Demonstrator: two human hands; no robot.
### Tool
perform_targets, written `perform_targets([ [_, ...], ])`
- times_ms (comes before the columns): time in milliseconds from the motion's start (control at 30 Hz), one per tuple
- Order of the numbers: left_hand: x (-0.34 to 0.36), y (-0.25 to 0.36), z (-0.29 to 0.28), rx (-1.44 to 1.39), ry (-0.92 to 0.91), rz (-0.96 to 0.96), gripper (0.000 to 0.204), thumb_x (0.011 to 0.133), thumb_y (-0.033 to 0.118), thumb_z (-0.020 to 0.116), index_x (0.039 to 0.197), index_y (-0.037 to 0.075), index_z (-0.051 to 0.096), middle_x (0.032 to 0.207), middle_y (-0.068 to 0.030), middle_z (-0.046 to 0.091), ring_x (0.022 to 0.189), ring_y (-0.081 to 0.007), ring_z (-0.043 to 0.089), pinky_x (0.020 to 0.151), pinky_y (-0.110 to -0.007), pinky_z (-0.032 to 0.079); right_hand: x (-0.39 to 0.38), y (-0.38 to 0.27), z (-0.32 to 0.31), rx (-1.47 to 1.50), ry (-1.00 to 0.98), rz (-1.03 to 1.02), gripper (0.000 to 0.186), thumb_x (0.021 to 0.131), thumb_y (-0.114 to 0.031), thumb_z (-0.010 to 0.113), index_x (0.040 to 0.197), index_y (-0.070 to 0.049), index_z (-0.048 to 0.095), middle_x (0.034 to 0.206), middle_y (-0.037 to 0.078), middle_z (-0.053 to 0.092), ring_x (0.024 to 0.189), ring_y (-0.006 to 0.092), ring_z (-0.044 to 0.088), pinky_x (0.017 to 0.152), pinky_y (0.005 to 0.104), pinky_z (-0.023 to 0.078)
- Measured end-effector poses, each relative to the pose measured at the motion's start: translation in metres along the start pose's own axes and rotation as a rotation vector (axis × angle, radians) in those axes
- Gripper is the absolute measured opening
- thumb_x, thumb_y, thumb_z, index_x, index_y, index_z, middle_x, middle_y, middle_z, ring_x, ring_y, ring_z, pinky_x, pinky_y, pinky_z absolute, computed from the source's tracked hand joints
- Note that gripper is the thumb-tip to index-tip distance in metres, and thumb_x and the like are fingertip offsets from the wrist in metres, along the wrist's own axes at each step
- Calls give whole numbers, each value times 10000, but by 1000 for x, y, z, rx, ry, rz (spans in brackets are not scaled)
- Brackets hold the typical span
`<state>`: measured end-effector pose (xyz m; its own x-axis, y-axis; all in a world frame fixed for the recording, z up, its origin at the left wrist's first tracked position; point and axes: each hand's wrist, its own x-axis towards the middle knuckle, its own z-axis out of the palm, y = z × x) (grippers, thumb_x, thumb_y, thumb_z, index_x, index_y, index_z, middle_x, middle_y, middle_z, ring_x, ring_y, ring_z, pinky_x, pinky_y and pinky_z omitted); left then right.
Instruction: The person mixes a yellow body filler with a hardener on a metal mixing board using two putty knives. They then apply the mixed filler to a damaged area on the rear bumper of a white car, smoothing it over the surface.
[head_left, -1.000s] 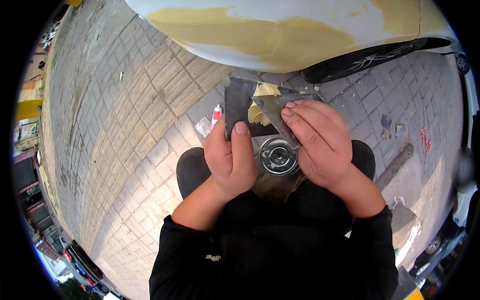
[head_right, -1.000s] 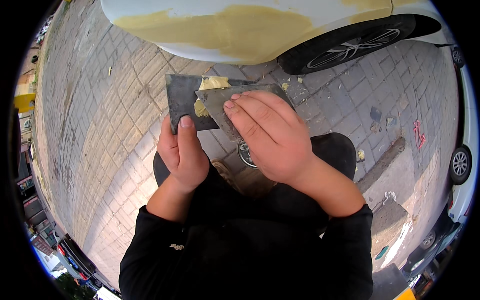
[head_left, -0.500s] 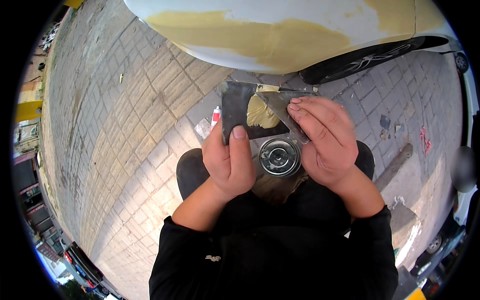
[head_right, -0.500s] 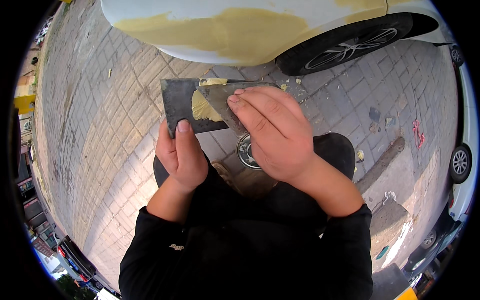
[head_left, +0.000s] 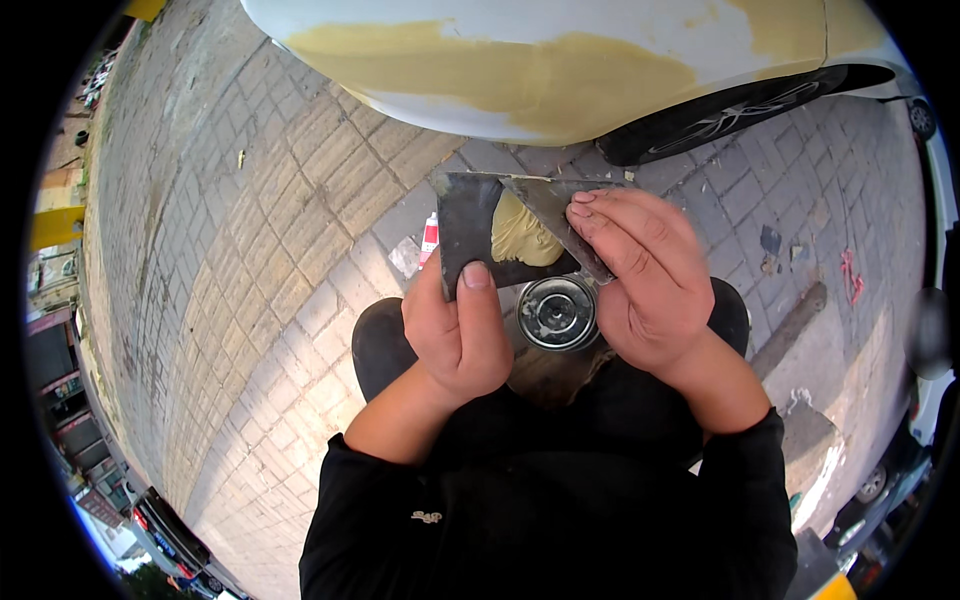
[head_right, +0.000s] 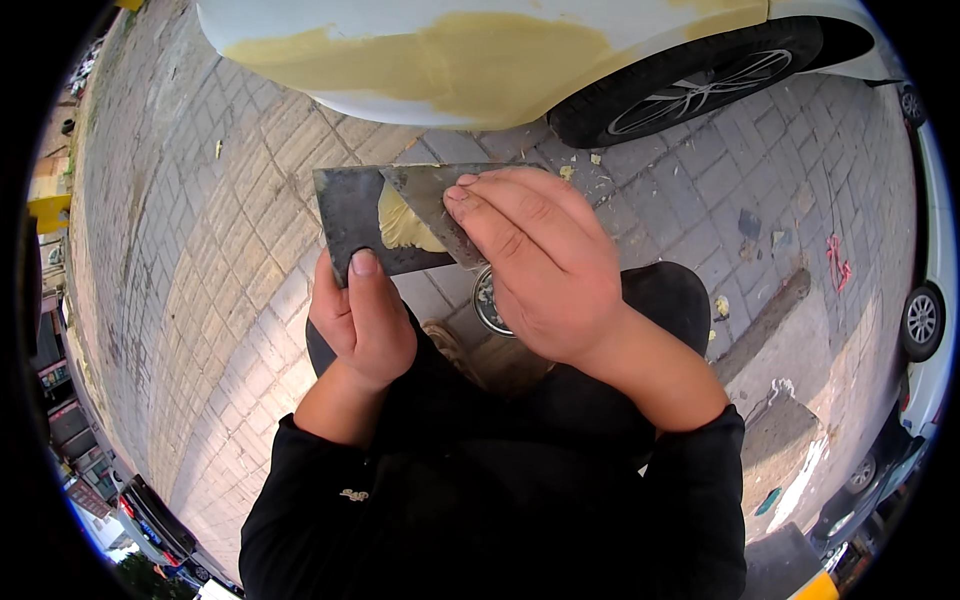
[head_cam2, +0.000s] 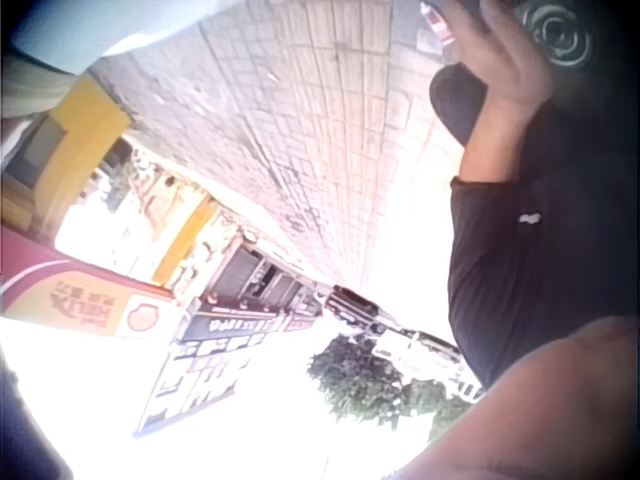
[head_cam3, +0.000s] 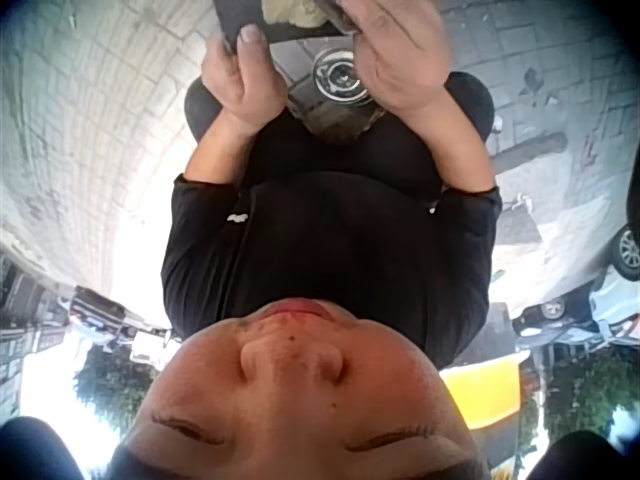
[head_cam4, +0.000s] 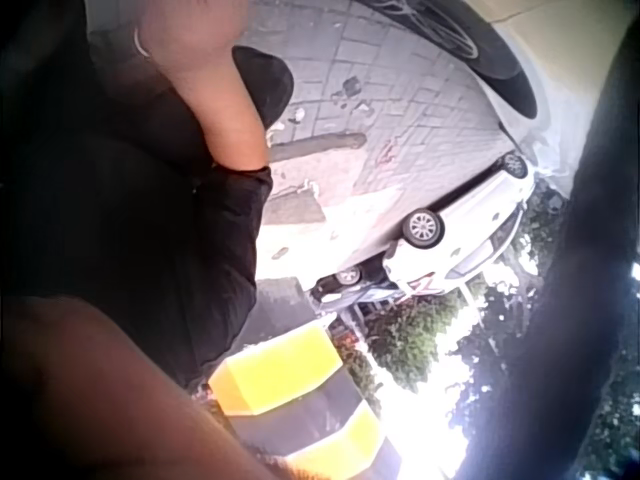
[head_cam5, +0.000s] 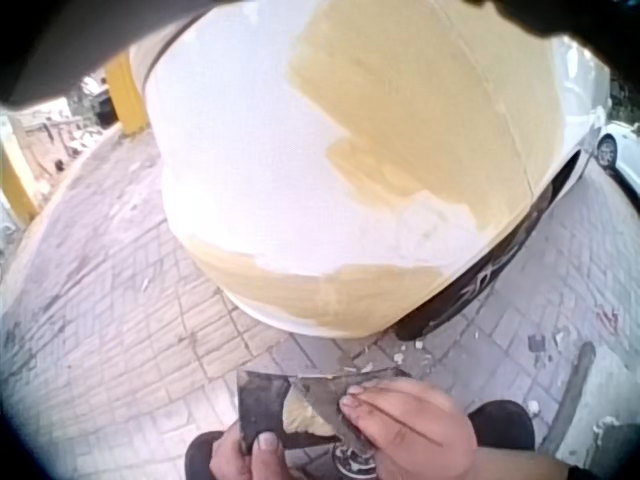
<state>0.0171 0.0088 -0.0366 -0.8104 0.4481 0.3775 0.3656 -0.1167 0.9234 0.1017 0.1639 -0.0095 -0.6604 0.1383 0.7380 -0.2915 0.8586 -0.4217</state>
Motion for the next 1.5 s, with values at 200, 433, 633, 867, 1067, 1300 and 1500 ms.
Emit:
perform_targets([
  [200,1,6,-4,-71,-46,-94,246,989,105,407,1106,-79,520,898,-54,587,760,-63,478,680,-209,371,-5,0,2,11,-21,-34,354,661,19,609,1008,69,661,996,161,651,885,318,637,782,377,537],
  [433,4,0,-9,-257,-86,-156,264,987,78,403,1160,-98,495,1086,-133,602,988,-153,553,898,-287,423,-1,2,-1,51,-41,-77,344,666,-32,624,994,64,665,979,162,653,893,314,635,761,365,547],
  [633,8,4,-11,-357,-63,-273,288,963,98,416,1152,-98,507,1072,-151,621,996,-177,584,896,-291,439,-3,-5,-4,-22,-121,-116,286,712,-61,635,980,25,680,989,126,665,892,277,647,767,367,553],
  [867,30,15,-26,-1011,-205,-607,389,949,138,432,1233,-124,468,1185,-224,595,1084,-297,605,957,-400,468,-5,-22,-27,54,-155,-255,243,811,-149,715,1048,-153,663,1077,-14,628,1028,221,602,933,473,509],
  [1067,26,18,-27,-1207,-265,-796,472,913,148,458,1287,-137,411,1213,-254,575,1101,-340,603,947,-423,489,-16,-24,-22,187,4,-276,302,785,-138,678,1085,-162,655,1106,-29,605,1053,205,585,897,429,527],
  [1300,24,18,-21,-1443,-370,-810,482,906,175,453,1284,-123,417,1202,-257,579,1078,-328,617,898,-412,519,-25,-17,-13,316,58,-271,294,792,-66,679,1080,-113,641,1128,23,589,1050,261,585,908,485,528],
  [1500,30,42,-12,-1013,-101,-748,310,899,278,458,907,-20,542,681,-99,564,590,-176,510,494,-303,405,-30,8,-4,345,-26,-126,279,809,-1,676,1081,-15,615,1135,130,573,1059,313,582,911,487,523],
])
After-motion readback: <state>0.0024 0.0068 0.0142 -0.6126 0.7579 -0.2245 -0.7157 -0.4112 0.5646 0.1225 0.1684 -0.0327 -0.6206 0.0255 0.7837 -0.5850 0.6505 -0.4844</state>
